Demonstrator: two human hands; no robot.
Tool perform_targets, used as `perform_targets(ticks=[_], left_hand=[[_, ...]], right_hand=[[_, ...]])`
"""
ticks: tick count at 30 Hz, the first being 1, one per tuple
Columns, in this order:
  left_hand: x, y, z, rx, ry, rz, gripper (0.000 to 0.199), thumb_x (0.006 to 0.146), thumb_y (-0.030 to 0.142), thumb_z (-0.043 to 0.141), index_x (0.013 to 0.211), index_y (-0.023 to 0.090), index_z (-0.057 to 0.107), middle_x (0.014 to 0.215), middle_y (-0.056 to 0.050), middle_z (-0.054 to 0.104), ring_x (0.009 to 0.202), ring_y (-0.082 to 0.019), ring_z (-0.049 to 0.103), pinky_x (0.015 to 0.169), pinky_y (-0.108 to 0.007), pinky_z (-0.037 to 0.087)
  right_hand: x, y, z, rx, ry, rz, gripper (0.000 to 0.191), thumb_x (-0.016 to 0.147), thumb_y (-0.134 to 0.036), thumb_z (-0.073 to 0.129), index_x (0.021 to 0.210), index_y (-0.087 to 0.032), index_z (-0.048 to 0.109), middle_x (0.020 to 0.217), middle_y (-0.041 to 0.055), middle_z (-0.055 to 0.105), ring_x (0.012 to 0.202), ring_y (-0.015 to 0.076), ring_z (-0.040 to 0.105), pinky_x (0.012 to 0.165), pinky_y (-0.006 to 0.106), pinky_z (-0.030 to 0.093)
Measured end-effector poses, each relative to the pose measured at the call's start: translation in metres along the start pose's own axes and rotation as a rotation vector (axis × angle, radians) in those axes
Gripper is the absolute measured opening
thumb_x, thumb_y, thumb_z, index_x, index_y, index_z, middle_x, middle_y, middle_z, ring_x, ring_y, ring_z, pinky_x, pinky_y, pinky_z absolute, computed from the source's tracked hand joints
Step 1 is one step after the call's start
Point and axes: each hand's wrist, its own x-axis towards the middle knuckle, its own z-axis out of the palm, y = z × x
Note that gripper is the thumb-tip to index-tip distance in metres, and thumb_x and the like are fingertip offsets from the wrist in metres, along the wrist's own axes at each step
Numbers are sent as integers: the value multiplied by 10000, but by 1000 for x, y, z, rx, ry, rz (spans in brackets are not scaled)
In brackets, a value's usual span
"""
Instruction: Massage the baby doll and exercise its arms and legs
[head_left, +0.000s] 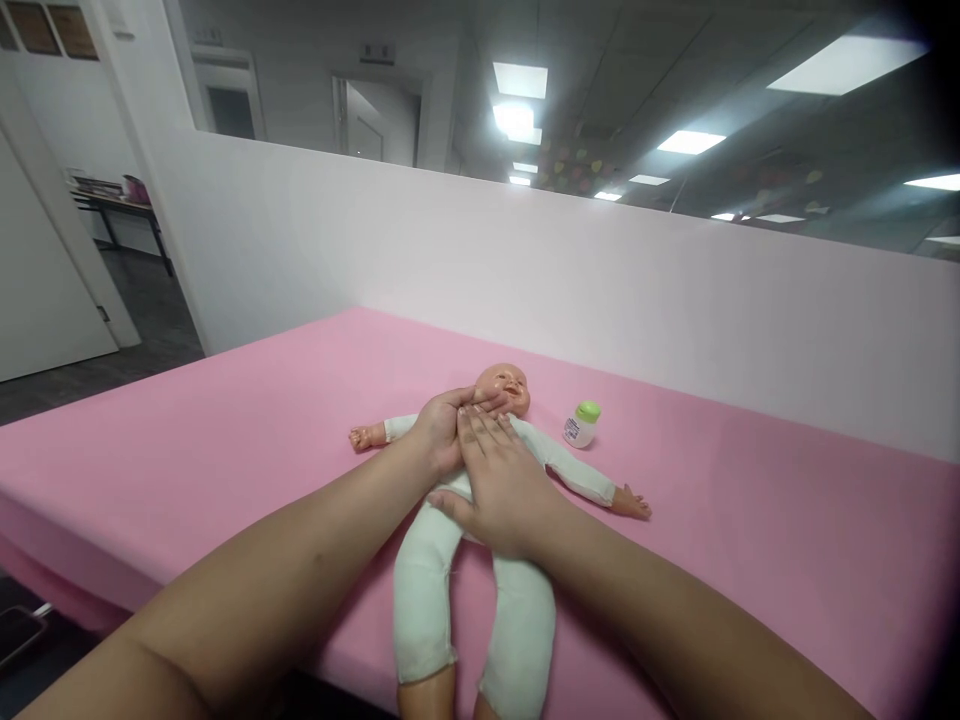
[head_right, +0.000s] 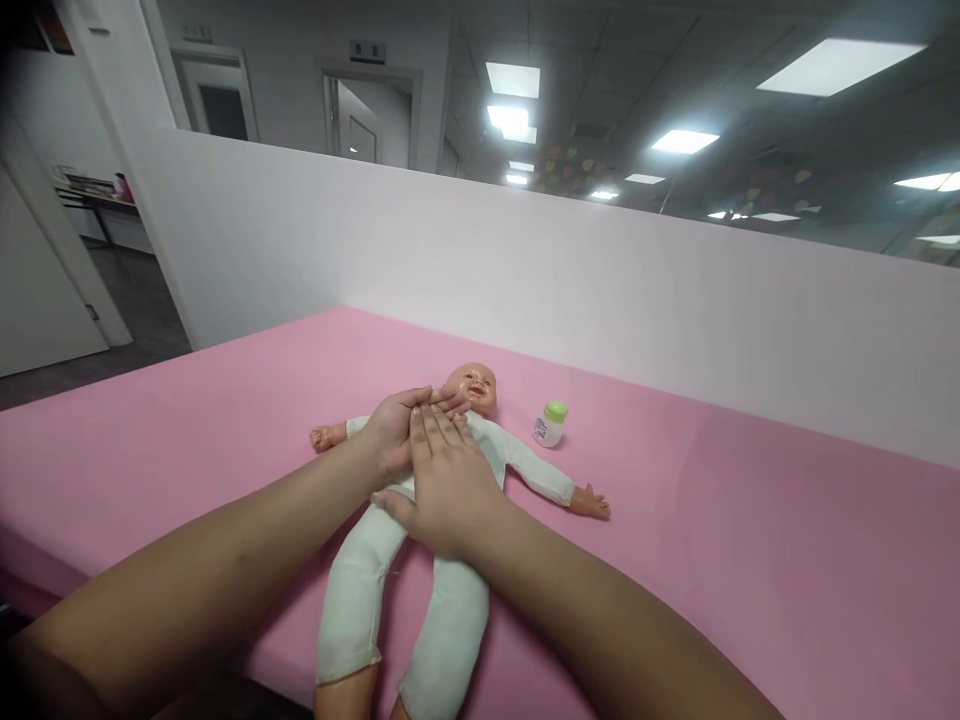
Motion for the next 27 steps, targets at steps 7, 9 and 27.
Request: perform_targets(ticks=[7, 9, 27], left_hand=[[9, 16, -14, -19, 43, 134, 214, 919, 156, 566, 1060, 62, 697, 963, -189, 774, 971, -305, 773, 910, -422, 628], [9, 18, -17, -3, 28, 119, 235, 931, 176, 560, 1078, 51, 695, 977, -202, 774, 995, -316, 769, 902, -428, 630], [-3, -11, 4, -3, -47, -25, 282, 937, 268, 575, 1103, 83, 708, 1078, -191, 772, 970, -285, 772, 940, -423, 613]], right_hand=[[-3, -6, 4, -63, -42, -46, 913, 1020, -649, 409, 1604, 37, 270, 1662, 255, 234, 1580, 377, 154, 1301, 557, 77], [-5, -10, 3, -43, -66, -77, 872, 1036, -589, 422, 1602, 53, 256, 1652, 272, 248, 1576, 364, 179, 1306, 528, 97], [1, 3, 8, -81, 61, 15, 1060, 963, -785, 393, 1645, -13, 141, 1703, 200, 98, 1596, 362, 15, 1292, 574, -8]])
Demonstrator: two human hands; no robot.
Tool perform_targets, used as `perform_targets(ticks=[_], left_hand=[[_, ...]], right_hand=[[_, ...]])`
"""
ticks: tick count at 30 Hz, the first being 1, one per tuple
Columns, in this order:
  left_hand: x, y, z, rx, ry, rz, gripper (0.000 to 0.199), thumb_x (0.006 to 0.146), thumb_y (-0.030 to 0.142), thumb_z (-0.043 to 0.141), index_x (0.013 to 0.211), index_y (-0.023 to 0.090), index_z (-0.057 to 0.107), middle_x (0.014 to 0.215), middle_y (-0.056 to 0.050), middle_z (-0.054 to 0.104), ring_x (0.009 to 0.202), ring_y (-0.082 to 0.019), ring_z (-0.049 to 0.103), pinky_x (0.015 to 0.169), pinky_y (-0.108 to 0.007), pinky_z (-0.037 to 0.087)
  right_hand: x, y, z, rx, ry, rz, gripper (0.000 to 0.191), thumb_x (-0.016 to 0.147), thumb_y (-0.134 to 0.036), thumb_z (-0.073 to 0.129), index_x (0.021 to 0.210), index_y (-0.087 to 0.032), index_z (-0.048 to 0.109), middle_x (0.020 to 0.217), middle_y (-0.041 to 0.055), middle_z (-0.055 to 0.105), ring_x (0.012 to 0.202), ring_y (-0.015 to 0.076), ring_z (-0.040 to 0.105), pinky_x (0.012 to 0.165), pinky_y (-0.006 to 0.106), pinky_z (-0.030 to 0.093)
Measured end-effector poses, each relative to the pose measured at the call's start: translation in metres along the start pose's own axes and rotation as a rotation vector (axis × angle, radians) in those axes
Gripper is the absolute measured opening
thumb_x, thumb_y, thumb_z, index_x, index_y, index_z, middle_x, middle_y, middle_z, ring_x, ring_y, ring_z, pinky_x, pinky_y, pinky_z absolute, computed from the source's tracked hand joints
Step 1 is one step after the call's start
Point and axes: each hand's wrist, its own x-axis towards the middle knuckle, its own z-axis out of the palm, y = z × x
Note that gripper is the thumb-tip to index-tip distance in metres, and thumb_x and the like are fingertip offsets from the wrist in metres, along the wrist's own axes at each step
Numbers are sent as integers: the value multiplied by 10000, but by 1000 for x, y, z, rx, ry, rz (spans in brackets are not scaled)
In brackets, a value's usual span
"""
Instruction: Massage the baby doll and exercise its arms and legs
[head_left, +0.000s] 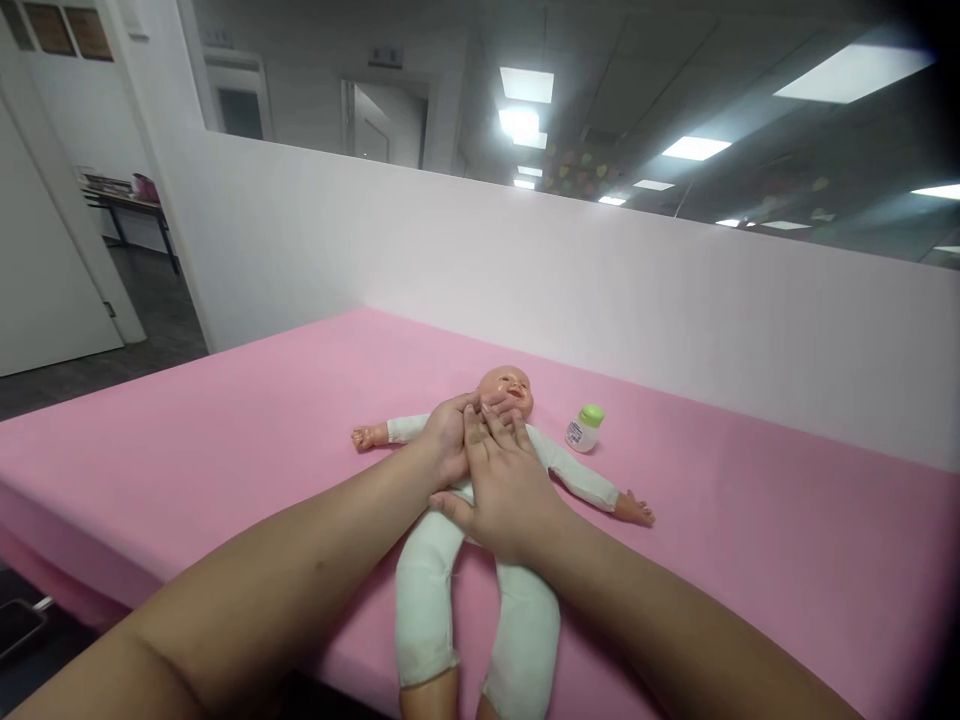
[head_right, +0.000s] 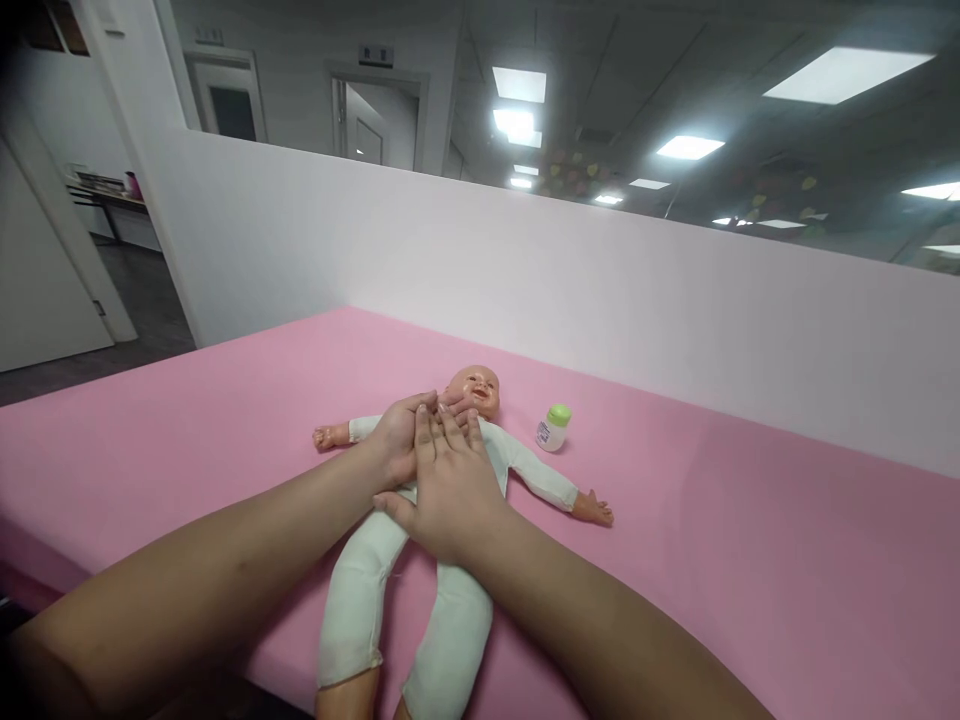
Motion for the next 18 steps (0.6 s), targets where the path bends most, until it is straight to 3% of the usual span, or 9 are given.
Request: perform_targets(ticks=[4, 9, 13, 18], left_hand=[[6, 8, -9, 48, 66, 77, 285, 925, 230, 571, 1118, 62, 697, 1083, -203, 763, 979, -283, 768, 918, -411, 626], [9, 20, -15, 83, 135, 141, 298, 939, 239, 564, 1129, 44, 685, 1079, -214, 759, 999, -285, 768, 875, -378, 642], [9, 21, -17, 106, 97, 137, 312, 908, 269, 624, 1135, 65, 687, 1167, -213, 747, 1059, -287, 754, 917, -386, 632], [6, 20, -11, 101, 28, 97, 340, 907, 301, 602, 1153, 81, 687, 1202, -216, 738, 1125, -295, 730, 981, -420, 595]], right_hand=[[-1, 0, -1, -3, -12, 47, 1050, 956, -800, 386, 1625, -3, 243, 1672, 223, 244, 1587, 387, 104, 1291, 575, -16], [-4, -7, -5, 65, -63, -19, 972, 988, -733, 428, 1605, 7, 301, 1625, 254, 343, 1539, 382, 295, 1295, 540, 131], [-9, -17, -7, 110, -72, -74, 1064, 959, -761, 468, 1614, 42, 226, 1653, 291, 229, 1558, 412, 220, 1283, 571, 186], [-11, -12, 0, 217, -37, -205, 1235, 894, -837, 497, 1642, -1, -21, 1697, 264, 68, 1584, 413, 44, 1281, 615, 164]])
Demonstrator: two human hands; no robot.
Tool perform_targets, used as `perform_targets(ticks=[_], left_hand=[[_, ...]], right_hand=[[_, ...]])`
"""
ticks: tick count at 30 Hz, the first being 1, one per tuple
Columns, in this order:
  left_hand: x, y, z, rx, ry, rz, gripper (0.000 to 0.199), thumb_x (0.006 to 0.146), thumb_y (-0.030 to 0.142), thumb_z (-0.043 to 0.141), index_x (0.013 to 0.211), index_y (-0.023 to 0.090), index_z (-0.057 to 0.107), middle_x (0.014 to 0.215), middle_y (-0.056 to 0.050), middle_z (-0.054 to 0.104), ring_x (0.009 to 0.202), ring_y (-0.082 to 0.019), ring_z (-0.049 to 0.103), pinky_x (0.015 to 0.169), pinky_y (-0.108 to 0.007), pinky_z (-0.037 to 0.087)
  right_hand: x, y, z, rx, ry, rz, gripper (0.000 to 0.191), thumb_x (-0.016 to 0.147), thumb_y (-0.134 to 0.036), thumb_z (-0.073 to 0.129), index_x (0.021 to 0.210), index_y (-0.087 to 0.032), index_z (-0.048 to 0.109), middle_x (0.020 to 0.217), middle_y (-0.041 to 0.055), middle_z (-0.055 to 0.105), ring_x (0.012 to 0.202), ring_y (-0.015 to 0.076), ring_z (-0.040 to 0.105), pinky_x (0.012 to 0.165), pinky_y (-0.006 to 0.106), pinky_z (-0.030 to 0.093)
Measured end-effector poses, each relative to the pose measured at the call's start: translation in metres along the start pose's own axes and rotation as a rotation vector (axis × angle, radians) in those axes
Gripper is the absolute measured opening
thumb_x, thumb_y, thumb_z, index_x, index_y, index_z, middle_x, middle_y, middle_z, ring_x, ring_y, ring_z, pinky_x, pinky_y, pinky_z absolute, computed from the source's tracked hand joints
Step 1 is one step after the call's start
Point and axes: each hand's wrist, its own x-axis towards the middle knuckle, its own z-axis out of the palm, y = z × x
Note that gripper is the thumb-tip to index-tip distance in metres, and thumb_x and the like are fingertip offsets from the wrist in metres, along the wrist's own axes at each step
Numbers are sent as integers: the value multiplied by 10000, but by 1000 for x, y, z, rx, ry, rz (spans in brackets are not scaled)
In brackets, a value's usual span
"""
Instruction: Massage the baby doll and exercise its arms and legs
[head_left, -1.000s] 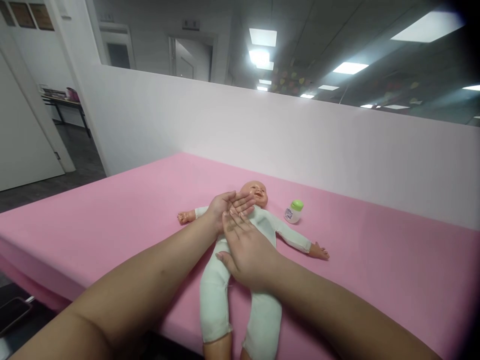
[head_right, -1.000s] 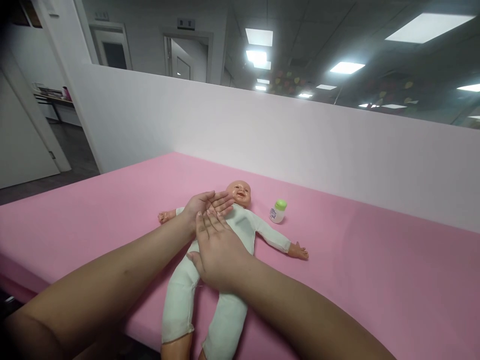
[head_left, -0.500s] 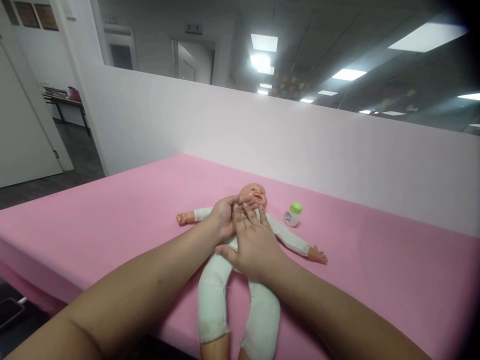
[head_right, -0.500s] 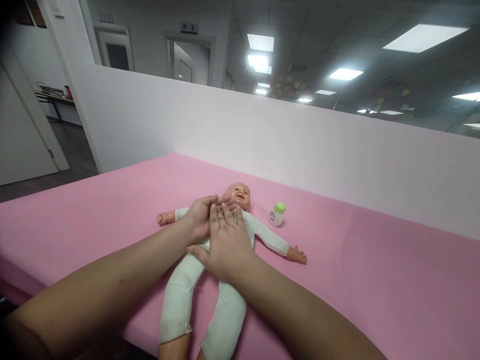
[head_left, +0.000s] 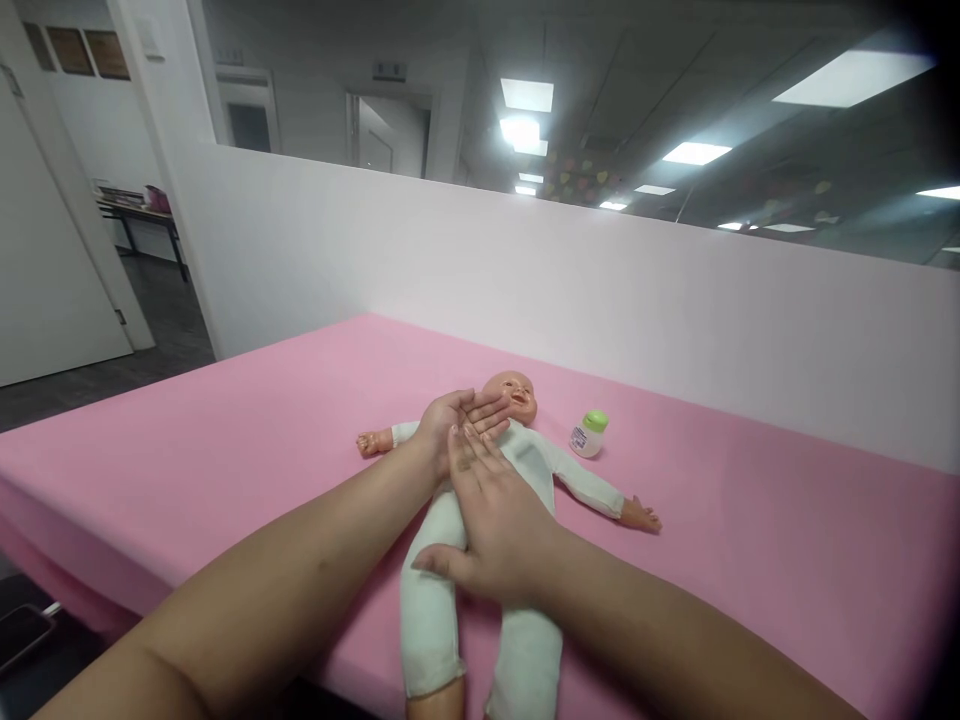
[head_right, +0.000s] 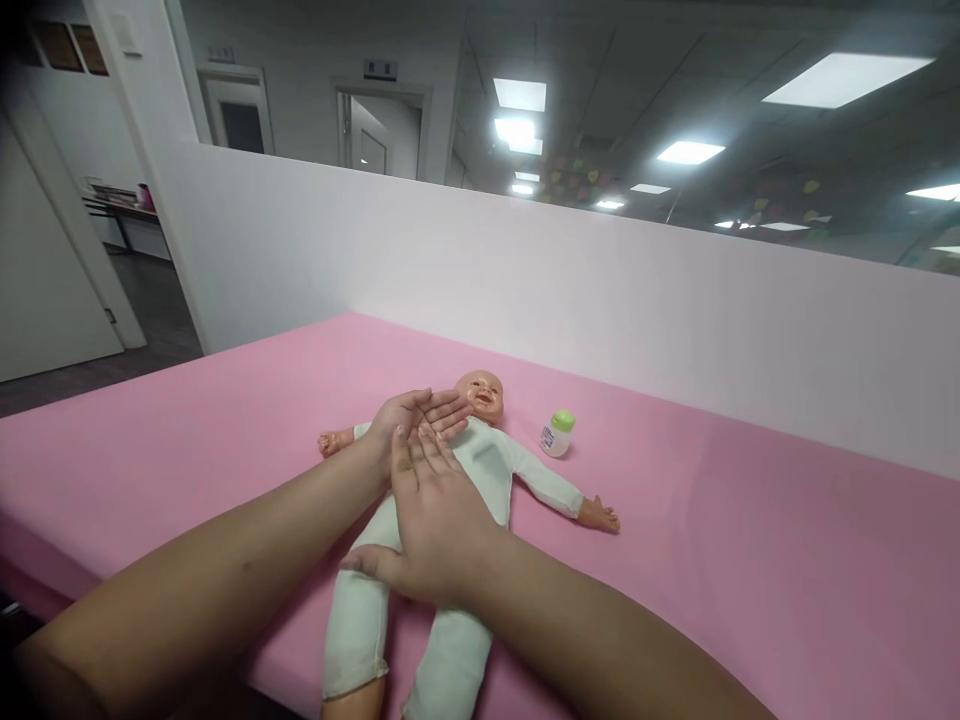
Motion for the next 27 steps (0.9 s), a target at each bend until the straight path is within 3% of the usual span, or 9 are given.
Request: perform_targets(ticks=[3, 7, 9, 12, 14, 17, 19, 22, 27], left_hand=[[-3, -4, 6, -13, -15, -7, 340, 906, 280, 573, 1163, 85, 679, 1190, -209, 743, 1120, -295, 730, 991, -445, 586], [0, -17, 4, 38, 26, 63, 325, 882, 341, 597, 1085, 112, 707, 1137, -195, 753, 1057, -299, 739, 975, -452, 586], [5, -22, -4, 135, 69, 181, 335, 885, 400, 609, 1040, 126, 723, 1083, -175, 762, 1010, -287, 738, 962, -439, 581], [14, -23, -21, 449, 118, 433, 301, 877, 424, 611, 931, 159, 744, 966, -110, 770, 945, -257, 717, 960, -408, 548], [20, -22, -31, 694, 154, 564, 266, 860, 399, 604, 859, 175, 748, 916, -79, 767, 926, -248, 698, 941, -387, 528], [26, -21, -39, 927, 209, 614, 290, 864, 411, 570, 800, 187, 742, 861, -62, 758, 891, -250, 678, 871, -368, 516], [27, -21, -40, 1015, 214, 626, 326, 889, 439, 545, 783, 193, 731, 840, -55, 752, 875, -249, 670, 847, -364, 506], [29, -24, -42, 1057, 212, 644, 328, 902, 435, 530, 813, 198, 740, 889, -53, 763, 898, -245, 671, 864, -360, 494], [34, -27, -49, 1043, 240, 643, 333, 917, 429, 505, 879, 207, 749, 945, -56, 769, 919, -232, 670, 897, -356, 498]], right_hand=[[3, 17, 1, 22, 15, -68, 1295, 851, -878, 512, 1645, -31, -64, 1707, 242, 43, 1587, 407, 22, 1286, 614, 141], [12, 38, -5, -27, 62, -19, 1104, 945, -780, 485, 1655, -38, 82, 1698, 234, 138, 1588, 394, 81, 1291, 611, 74], [14, 47, -11, -20, 61, 27, 1013, 967, -721, 516, 1657, -73, 155, 1697, 214, 171, 1581, 388, 140, 1284, 609, 139], [7, 62, -20, 52, 102, 14, 894, 952, -601, 624, 1649, -179, 258, 1706, 151, 190, 1563, 361, 240, 1242, 577, 301], [-5, 68, -25, 143, 164, -76, 747, 956, -481, 641, 1605, -225, 374, 1675, 126, 309, 1524, 321, 351, 1215, 531, 366], [-29, 64, -27, 331, 204, -240, 521, 980, -366, 594, 1477, -218, 551, 1515, 130, 559, 1399, 266, 535, 1163, 457, 438], [-42, 55, -24, 438, 197, -331, 436, 984, -374, 585, 1385, -206, 630, 1339, 127, 696, 1309, 255, 618, 1145, 442, 450], [-51, 47, -15, 534, 207, -392, 433, 967, -478, 606, 1283, -196, 693, 1150, 119, 775, 1220, 265, 679, 1145, 448, 442], [-45, 62, -5, 486, 196, -199, 503, 982, -583, 542, 1285, -206, 680, 1232, 119, 743, 1350, 312, 579, 1202, 522, 361]])
